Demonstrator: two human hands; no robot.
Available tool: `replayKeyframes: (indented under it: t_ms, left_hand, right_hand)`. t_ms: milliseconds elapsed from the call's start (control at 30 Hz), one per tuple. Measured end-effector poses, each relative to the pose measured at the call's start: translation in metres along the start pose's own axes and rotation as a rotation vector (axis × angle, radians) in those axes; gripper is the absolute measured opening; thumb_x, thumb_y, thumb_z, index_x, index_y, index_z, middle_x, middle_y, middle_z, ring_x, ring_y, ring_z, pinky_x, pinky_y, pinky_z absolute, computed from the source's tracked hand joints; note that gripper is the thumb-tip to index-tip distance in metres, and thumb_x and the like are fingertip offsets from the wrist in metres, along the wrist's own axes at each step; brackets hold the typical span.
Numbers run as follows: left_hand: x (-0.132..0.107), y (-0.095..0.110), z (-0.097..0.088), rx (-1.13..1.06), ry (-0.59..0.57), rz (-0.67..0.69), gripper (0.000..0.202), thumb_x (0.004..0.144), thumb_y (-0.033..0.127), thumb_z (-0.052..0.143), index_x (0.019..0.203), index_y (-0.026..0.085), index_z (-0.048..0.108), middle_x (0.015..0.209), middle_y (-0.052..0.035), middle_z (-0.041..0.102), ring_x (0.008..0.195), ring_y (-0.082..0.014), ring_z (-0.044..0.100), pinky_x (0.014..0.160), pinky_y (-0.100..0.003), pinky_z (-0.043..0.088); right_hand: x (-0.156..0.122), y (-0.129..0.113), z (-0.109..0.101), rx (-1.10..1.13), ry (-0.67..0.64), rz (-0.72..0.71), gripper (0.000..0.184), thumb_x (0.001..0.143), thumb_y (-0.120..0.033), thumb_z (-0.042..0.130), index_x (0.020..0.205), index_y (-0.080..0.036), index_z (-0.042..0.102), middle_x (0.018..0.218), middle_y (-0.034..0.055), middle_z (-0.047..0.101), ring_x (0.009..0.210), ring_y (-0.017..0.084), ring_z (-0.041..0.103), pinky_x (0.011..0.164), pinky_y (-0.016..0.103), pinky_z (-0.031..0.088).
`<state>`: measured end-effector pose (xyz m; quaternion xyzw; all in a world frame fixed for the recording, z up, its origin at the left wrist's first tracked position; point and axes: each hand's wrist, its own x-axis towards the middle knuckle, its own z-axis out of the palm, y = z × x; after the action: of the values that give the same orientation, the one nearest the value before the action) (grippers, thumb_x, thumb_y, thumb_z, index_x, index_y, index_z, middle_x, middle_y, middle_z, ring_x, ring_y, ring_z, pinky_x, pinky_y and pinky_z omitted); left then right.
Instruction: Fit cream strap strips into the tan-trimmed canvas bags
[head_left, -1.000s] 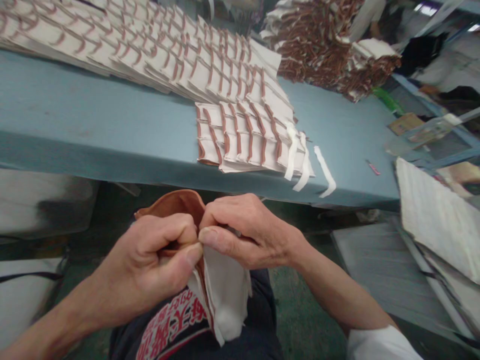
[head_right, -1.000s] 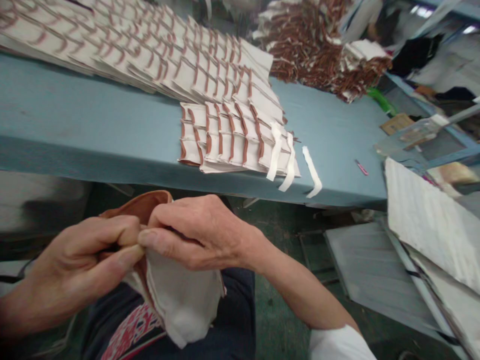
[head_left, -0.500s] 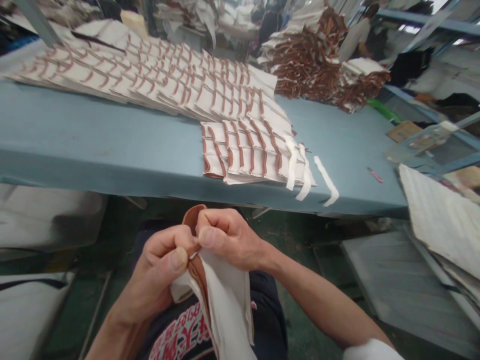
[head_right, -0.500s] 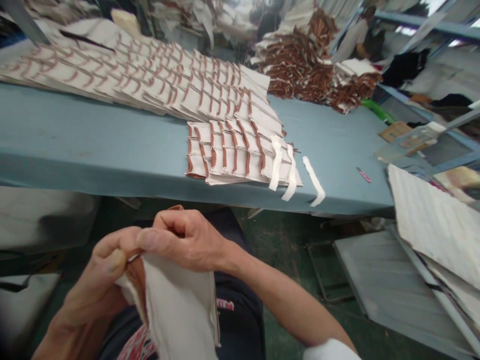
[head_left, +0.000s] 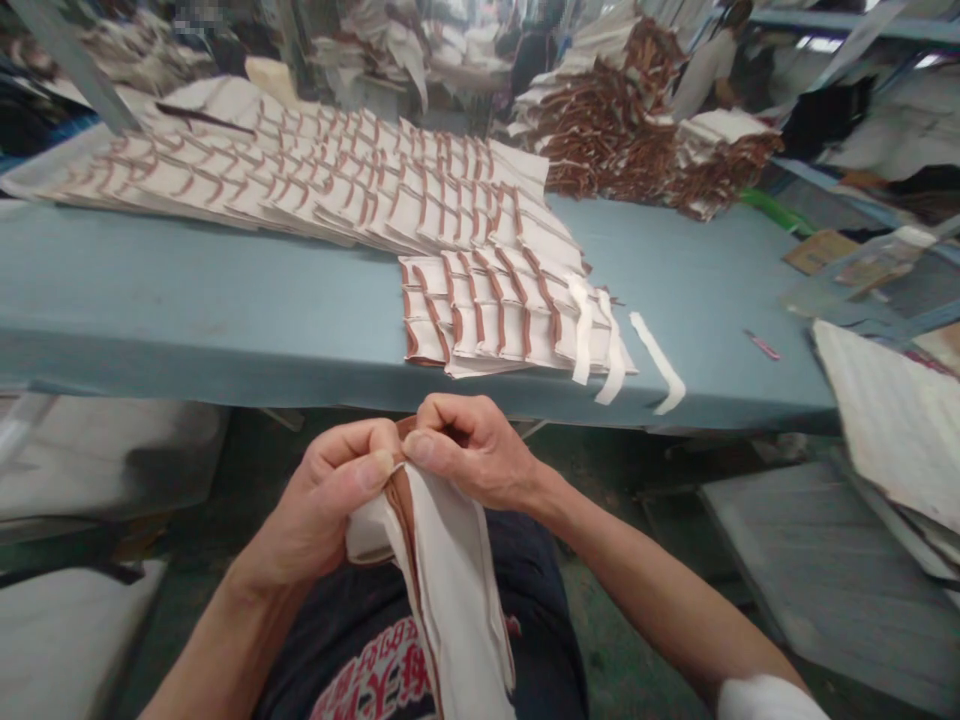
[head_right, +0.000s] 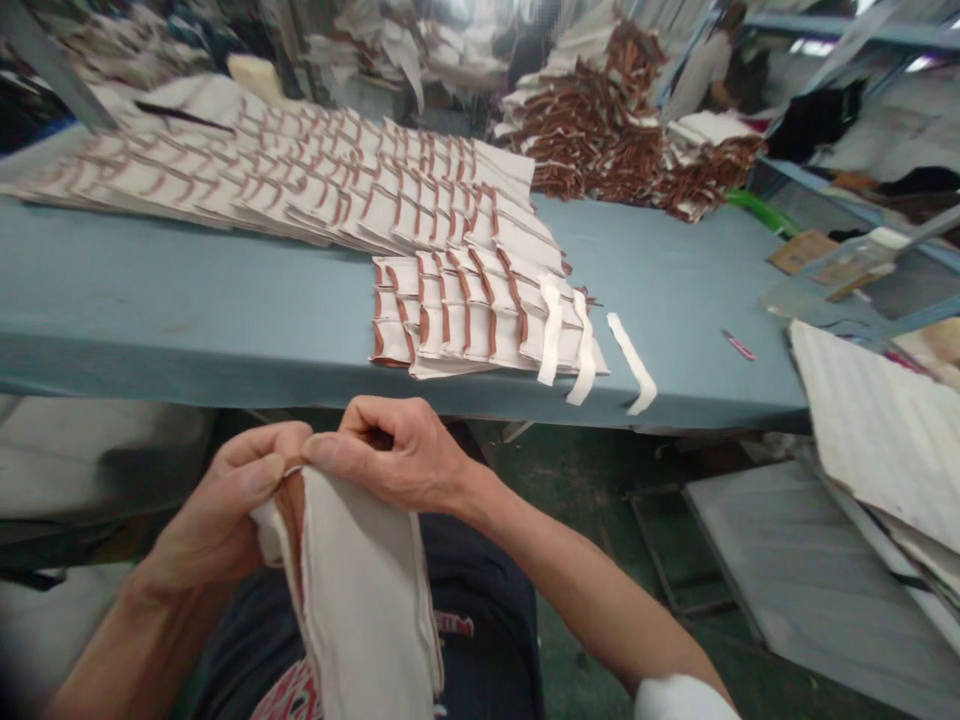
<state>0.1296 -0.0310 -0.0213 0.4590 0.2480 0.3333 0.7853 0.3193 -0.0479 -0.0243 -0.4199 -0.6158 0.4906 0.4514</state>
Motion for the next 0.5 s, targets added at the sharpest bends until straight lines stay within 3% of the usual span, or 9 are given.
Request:
replayKeyframes:
  t_ms: [100,267,400,500]
  left_hand:
    - [-0.004,0.005,-0.009,0.071,-0.020,-0.046,0.067,0.080,0.066,0.093,0.063,0.021,0.045,0.053,0.0065,0.047,0.044,-0.0072,0.037,0.043,-0.018,0.031]
    - [-0.013,0.004,-0.025,0.199,-0.042,-0.088,0.061,0.088,0.070,0.083,0.068,0.021,0.051,0.055,0.0063,0.051,0.044,-0.0071,0.033,0.041,-0.018,0.026]
    - [-0.015,0.014,-0.029,0.564,-0.164,-0.075,0.047,0.094,0.049,0.080,0.064,0.019,0.058,0.060,0.0039,0.053,0.052,-0.0101,0.042,0.047,-0.019,0.032]
    - [-0.019,0.021,-0.028,0.757,-0.161,0.049,0.044,0.094,0.034,0.075,0.060,0.020,0.049,0.059,0.0050,0.050,0.054,-0.0105,0.046,0.050,-0.018,0.037]
  right_hand:
    - [0.001,0.004,-0.016,0.007,-0.082,0.023,0.062,0.090,-0.074,0.076,0.069,-0.021,0.053,0.063,-0.0070,0.042,0.059,0.009,0.032,0.055,0.026,0.024]
    - [-0.006,0.024,-0.032,0.021,-0.028,0.122,0.065,0.086,-0.080,0.076,0.071,-0.021,0.053,0.065,-0.0060,0.043,0.060,0.010,0.033,0.055,0.026,0.025]
    - [-0.012,0.032,-0.035,0.038,-0.026,0.169,0.065,0.081,-0.076,0.084,0.070,-0.022,0.051,0.064,-0.0069,0.041,0.060,0.009,0.031,0.055,0.025,0.023]
    - [-0.014,0.031,-0.037,0.044,-0.078,0.189,0.064,0.079,-0.075,0.086,0.072,-0.021,0.052,0.065,-0.0081,0.042,0.060,0.009,0.031,0.054,0.024,0.025]
